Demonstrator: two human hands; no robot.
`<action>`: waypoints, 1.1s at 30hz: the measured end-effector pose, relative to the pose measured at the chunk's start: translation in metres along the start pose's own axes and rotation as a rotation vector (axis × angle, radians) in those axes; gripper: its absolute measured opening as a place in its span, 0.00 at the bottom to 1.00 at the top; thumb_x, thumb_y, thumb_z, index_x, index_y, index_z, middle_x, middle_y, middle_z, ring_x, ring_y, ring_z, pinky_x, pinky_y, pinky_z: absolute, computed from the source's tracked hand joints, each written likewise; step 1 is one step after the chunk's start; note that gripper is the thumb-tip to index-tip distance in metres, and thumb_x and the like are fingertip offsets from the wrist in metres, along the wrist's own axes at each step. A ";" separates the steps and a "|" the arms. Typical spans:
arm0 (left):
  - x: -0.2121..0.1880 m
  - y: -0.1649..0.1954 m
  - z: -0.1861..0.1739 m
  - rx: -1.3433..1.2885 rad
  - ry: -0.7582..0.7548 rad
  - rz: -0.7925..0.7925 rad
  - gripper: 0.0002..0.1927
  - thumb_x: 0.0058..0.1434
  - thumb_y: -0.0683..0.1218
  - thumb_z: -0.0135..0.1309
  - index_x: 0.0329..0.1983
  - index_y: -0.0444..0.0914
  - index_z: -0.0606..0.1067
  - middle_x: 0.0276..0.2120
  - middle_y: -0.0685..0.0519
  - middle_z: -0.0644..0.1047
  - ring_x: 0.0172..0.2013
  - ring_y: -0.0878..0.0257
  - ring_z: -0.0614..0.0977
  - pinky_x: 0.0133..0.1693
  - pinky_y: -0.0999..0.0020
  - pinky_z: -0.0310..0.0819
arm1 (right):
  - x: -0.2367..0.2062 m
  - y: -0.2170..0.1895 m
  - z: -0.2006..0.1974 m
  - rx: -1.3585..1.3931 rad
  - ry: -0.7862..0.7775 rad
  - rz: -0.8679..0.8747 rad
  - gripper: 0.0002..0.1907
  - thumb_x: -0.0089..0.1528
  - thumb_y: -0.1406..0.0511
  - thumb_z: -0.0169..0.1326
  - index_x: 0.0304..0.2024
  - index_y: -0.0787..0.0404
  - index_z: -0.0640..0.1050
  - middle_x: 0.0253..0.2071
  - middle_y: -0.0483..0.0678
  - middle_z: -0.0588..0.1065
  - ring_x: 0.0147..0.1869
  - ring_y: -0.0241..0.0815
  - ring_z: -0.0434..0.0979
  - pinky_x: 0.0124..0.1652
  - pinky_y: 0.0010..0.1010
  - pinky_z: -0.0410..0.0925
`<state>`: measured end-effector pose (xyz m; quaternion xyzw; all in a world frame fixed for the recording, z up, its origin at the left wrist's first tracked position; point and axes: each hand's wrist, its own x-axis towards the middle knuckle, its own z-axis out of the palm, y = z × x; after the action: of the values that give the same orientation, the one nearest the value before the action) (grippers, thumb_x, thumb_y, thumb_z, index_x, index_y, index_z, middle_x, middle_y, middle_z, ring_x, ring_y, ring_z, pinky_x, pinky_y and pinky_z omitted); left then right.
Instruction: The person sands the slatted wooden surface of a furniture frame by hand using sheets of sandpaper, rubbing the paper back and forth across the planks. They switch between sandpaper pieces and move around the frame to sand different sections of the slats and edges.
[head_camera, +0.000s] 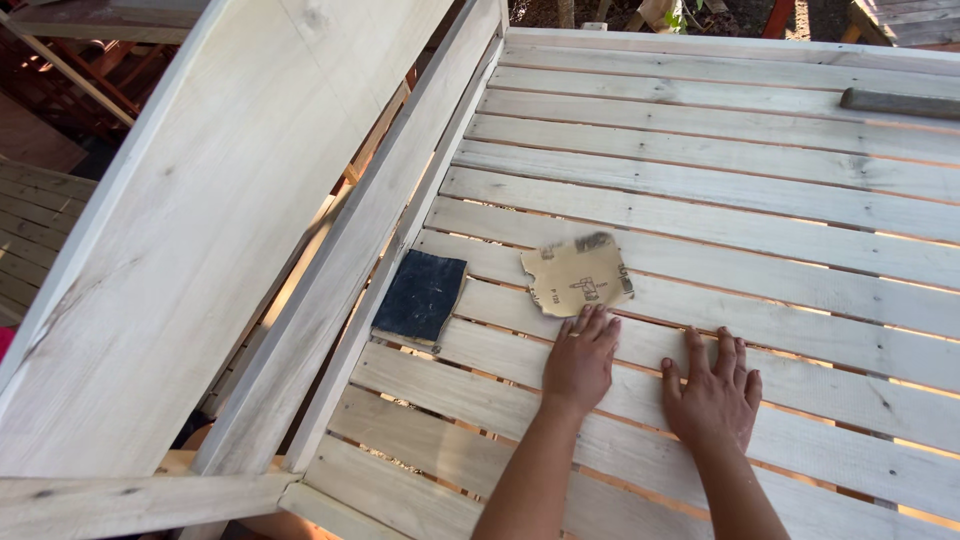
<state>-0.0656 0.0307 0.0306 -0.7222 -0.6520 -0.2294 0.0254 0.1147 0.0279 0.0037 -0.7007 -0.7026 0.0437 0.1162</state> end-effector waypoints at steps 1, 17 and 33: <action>-0.007 0.002 0.007 -0.059 0.001 -0.056 0.20 0.69 0.48 0.48 0.62 0.39 0.75 0.66 0.48 0.73 0.68 0.53 0.71 0.65 0.52 0.62 | -0.001 0.002 0.005 -0.013 -0.024 0.016 0.33 0.65 0.45 0.39 0.72 0.40 0.60 0.77 0.49 0.50 0.81 0.50 0.45 0.70 0.50 0.42; 0.082 -0.028 0.013 0.097 -0.525 -0.141 0.52 0.59 0.77 0.44 0.78 0.49 0.45 0.79 0.57 0.42 0.77 0.56 0.41 0.71 0.40 0.33 | 0.006 -0.006 0.001 -0.063 -0.159 0.114 0.33 0.65 0.44 0.38 0.73 0.34 0.58 0.78 0.45 0.49 0.81 0.45 0.43 0.72 0.47 0.42; 0.101 0.018 0.027 0.013 -0.411 -0.031 0.34 0.70 0.64 0.35 0.77 0.51 0.51 0.76 0.59 0.48 0.75 0.55 0.47 0.70 0.42 0.34 | 0.001 -0.006 -0.008 -0.018 -0.205 0.138 0.33 0.64 0.45 0.38 0.72 0.33 0.56 0.77 0.44 0.47 0.81 0.44 0.41 0.72 0.46 0.39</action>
<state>-0.0365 0.1309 0.0483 -0.7435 -0.6560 -0.0733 -0.1073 0.1102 0.0279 0.0129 -0.7403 -0.6612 0.1167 0.0340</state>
